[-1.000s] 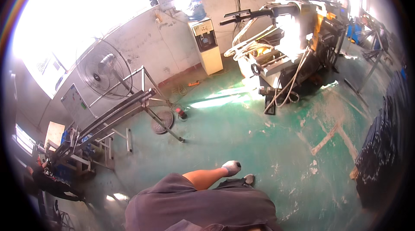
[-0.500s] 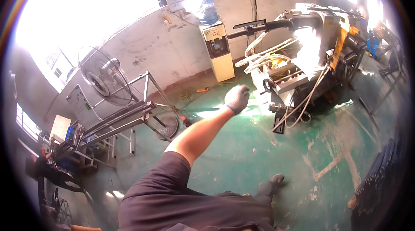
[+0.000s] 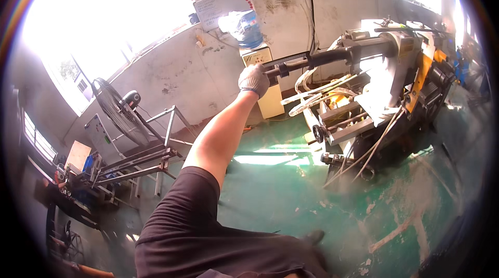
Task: The person repeatedly feeds straight metal rods into a bending machine, operates the lever to bend them, and removes the finished U-shaped pieces. The person then stacks the bent rods on a nearby rack and later moves a large stack of finished pieces to a wooden pallet.
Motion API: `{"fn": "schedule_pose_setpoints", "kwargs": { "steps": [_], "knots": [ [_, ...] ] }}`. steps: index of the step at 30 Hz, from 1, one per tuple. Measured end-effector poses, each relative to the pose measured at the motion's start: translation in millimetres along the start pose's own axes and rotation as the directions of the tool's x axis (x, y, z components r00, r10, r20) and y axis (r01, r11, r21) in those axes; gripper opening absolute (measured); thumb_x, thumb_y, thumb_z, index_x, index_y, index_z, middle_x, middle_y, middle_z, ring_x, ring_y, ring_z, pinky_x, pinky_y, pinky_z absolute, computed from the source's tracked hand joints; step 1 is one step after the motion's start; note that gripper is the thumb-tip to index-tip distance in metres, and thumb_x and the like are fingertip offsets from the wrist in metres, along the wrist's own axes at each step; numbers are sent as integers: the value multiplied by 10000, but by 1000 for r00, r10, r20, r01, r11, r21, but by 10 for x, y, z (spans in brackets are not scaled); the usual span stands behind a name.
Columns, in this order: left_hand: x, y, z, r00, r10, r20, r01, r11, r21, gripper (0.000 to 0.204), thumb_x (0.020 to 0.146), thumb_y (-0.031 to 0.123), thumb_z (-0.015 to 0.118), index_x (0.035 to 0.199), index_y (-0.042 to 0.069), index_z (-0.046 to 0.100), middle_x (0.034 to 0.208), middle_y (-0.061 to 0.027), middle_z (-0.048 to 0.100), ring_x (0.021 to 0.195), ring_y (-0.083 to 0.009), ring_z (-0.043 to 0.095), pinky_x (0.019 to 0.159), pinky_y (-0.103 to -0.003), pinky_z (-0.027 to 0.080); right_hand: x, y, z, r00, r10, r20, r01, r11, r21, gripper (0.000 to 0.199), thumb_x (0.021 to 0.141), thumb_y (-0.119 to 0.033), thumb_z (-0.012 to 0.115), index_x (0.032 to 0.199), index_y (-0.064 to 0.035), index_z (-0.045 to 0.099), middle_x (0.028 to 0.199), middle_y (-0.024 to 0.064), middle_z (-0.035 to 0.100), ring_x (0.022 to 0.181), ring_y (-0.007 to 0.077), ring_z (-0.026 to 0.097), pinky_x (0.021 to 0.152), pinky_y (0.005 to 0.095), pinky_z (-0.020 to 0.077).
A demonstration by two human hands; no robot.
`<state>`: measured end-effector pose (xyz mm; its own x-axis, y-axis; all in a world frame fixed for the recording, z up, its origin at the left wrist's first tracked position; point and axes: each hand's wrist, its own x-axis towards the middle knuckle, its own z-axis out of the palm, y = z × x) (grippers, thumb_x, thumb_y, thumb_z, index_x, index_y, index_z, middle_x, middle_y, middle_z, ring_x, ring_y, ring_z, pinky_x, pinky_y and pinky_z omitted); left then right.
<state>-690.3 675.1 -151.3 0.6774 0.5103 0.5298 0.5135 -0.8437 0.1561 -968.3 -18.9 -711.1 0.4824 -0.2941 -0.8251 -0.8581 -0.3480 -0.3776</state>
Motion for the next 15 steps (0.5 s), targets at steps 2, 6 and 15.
{"fn": "schedule_pose_setpoints", "kwargs": {
  "steps": [2, 6, 15],
  "knots": [
    [166, 250, -23, 994, -95, -53, 94, 995, -19, 244, 894, 213, 681, 1076, 68, 755, 1110, -191, 748, 1092, -370, 714, 966, -471, 563, 188, -147, -195, 1000, 21, -17, -20, 999, 49, 321, 972, -295, 708, 1191, -60, 704, 879, 91, 714, 672, 295, 671, 607, 496, 560],
    [370, 248, 280, 976, -3, -219, 14, 999, 49, 194, 862, 213, 699, 991, 71, 730, 1011, -184, 730, 1004, -382, 704, 884, -492, 549, 710, -758, -680, 997, -74, -16, 75, 953, 295, 297, 977, -267, 693, 1191, -62, 691, 872, 88, 704, 662, 289, 658, 594, 474, 553],
    [249, 69, 796, 839, 167, -517, -187, 982, 14, 161, 849, 83, 679, 994, 42, 624, 985, -182, 605, 999, -406, 591, 870, -541, 487, 923, -2008, -658, 966, -225, -129, 259, 821, 510, 197, 974, -203, 684, 1137, -93, 695, 878, 81, 698, 784, 248, 687, 633, 406, 563]
  ]
}}
